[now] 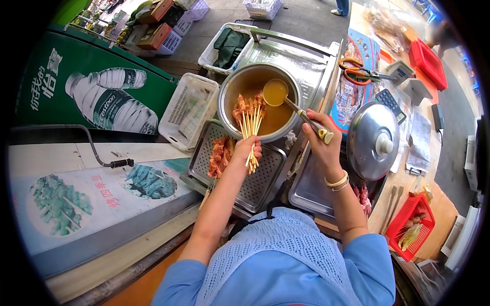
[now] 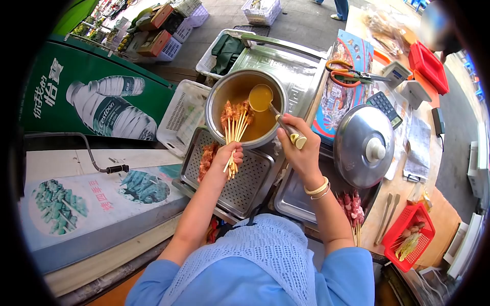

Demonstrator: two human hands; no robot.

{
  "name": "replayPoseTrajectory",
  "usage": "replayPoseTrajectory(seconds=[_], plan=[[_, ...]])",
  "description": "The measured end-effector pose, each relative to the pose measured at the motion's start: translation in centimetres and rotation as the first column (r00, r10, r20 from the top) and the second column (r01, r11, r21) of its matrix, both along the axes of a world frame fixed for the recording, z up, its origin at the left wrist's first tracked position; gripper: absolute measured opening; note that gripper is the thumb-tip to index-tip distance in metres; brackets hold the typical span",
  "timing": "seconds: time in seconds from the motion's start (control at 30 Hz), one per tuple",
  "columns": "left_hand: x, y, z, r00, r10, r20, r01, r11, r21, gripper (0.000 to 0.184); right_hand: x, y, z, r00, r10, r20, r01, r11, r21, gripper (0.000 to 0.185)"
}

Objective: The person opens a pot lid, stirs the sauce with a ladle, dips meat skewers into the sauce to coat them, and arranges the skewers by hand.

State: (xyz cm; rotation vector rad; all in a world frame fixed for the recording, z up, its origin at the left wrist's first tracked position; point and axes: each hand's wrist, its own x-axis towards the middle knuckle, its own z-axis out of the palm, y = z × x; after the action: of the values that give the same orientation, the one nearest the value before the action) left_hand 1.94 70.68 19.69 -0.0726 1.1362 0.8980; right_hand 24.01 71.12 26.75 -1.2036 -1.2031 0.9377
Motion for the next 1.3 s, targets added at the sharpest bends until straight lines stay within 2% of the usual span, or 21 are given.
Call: replayPoseTrajectory(seconds=[0.03, 0.1, 0.2, 0.33, 0.43, 0.47, 0.5, 0.57, 0.63, 0.67, 0.77, 0.83, 0.87, 0.9, 0.97, 1.0, 1.03, 1.07, 1.17, 1.23, 1.3], plan=[[0.4, -0.1, 0.1, 0.986, -0.058, -0.158, 0.06, 0.998, 0.008, 0.013, -0.2, 0.0, 0.7, 0.991, 0.056, 0.124, -0.07, 0.991, 0.115, 0.023], [0.6, -0.1, -0.3, 0.981, -0.084, -0.176, 0.087, 0.996, 0.01, 0.013, -1.0, -0.1, 1.9, 0.948, 0.133, 0.289, -0.187, 0.968, 0.167, 0.024], [0.1, -0.4, -0.9, 0.96, -0.159, -0.231, 0.176, 0.983, 0.057, 0.01, -2.2, 0.3, -0.2, 0.875, 0.136, 0.464, -0.236, 0.958, 0.163, 0.023], [-0.8, -0.4, -0.6, 0.892, -0.218, -0.396, 0.269, 0.96, 0.077, 0.008, -2.5, 0.4, -4.5, 0.825, 0.114, 0.554, -0.207, 0.972, 0.108, 0.024], [-2.5, -0.5, -0.7, 0.814, -0.29, -0.503, 0.37, 0.927, 0.064, 0.01, -2.5, 0.0, -6.5, 0.885, 0.095, 0.456, -0.141, 0.988, 0.067, 0.025], [-3.0, -0.4, -0.7, 0.7, -0.353, -0.62, 0.495, 0.866, 0.066, 0.013, -2.6, 0.1, -7.8, 0.898, -0.002, 0.441, -0.06, 0.99, 0.126, 0.024], [-3.6, -0.3, -0.4, 0.565, -0.392, -0.726, 0.61, 0.791, 0.048, 0.016, -2.3, 0.0, -7.6, 0.898, -0.001, 0.44, -0.062, 0.99, 0.129, 0.024], [-4.8, -0.2, 0.3, 0.303, -0.366, -0.88, 0.692, 0.719, -0.062, 0.03, -1.6, -0.3, -7.3, 0.996, -0.055, 0.074, 0.071, 0.97, -0.234, 0.024], [-6.6, 0.2, -0.6, -0.162, -0.199, -0.967, 0.783, 0.57, -0.248, 0.034, -0.6, -0.3, -7.8, 0.943, -0.134, -0.303, 0.038, 0.952, -0.304, 0.021], [-7.3, 0.5, -0.6, -0.163, -0.198, -0.967, 0.783, 0.571, -0.249, 0.034, -0.3, -0.6, -7.0, 0.924, -0.153, -0.351, 0.043, 0.952, -0.302, 0.021], [-7.8, 2.2, 3.0, -0.442, -0.255, -0.86, 0.744, 0.432, -0.51, 0.034, 0.6, -1.5, -3.9, 0.902, -0.148, -0.406, 0.024, 0.955, -0.296, 0.019], [-8.3, 2.8, 3.5, -0.595, -0.106, -0.797, 0.713, 0.389, -0.584, 0.032, 1.0, -2.1, -1.6, 0.91, -0.107, -0.401, 0.011, 0.972, -0.235, 0.018], [-9.3, 3.1, 2.4, -0.651, 0.03, -0.759, 0.714, 0.365, -0.598, 0.029, 1.2, -2.4, -0.7, 0.925, -0.084, -0.37, 0.011, 0.981, -0.195, 0.019], [-9.2, 3.4, 2.8, -0.651, 0.03, -0.759, 0.713, 0.368, -0.597, 0.029, 1.3, -2.5, 0.2, 0.925, -0.081, -0.37, 0.009, 0.981, -0.193, 0.019], [-9.0, 3.8, 3.5, -0.731, 0.205, -0.651, 0.68, 0.294, -0.671, 0.028, 1.4, -2.8, 1.5, 0.954, -0.041, -0.298, 0.011, 0.995, -0.103, 0.021], [-9.1, 4.1, 3.1, -0.731, 0.205, -0.651, 0.681, 0.295, -0.671, 0.028, 1.4, -2.7, 1.6, 0.959, -0.014, -0.282, -0.012, 0.996, -0.091, 0.023], [-9.1, 4.3, 2.2, -0.77, 0.289, -0.569, 0.637, 0.298, -0.71, 0.029, 1.3, -2.5, 1.7, 0.96, -0.015, -0.281, -0.011, 0.996, -0.091, 0.023], [-9.2, 4.5, 1.4, -0.796, 0.371, -0.479, 0.591, 0.307, -0.746, 0.029, 0.8, -2.3, 2.0, 0.988, 0.028, -0.152, -0.035, 0.998, -0.044, 0.023], [-9.3, 4.8, 0.3, -0.818, 0.445, -0.364, 0.53, 0.34, -0.777, 0.031, -1.2, -1.8, 2.4, 0.986, 0.106, 0.13, -0.115, 0.991, 0.067, 0.026], [-8.7, 5.0, 0.8, -0.835, 0.418, -0.359, 0.509, 0.338, -0.791, 0.032, -2.7, -1.5, 1.7, 0.979, 0.112, 0.173, -0.139, 0.979, 0.15, 0.026], [-8.4, 4.8, 1.2, -0.851, 0.385, -0.356, 0.489, 0.333, -0.806, 0.033, -4.0, -0.7, 1.2, 0.979, 0.116, 0.166, -0.14, 0.98, 0.144, 0.025]])
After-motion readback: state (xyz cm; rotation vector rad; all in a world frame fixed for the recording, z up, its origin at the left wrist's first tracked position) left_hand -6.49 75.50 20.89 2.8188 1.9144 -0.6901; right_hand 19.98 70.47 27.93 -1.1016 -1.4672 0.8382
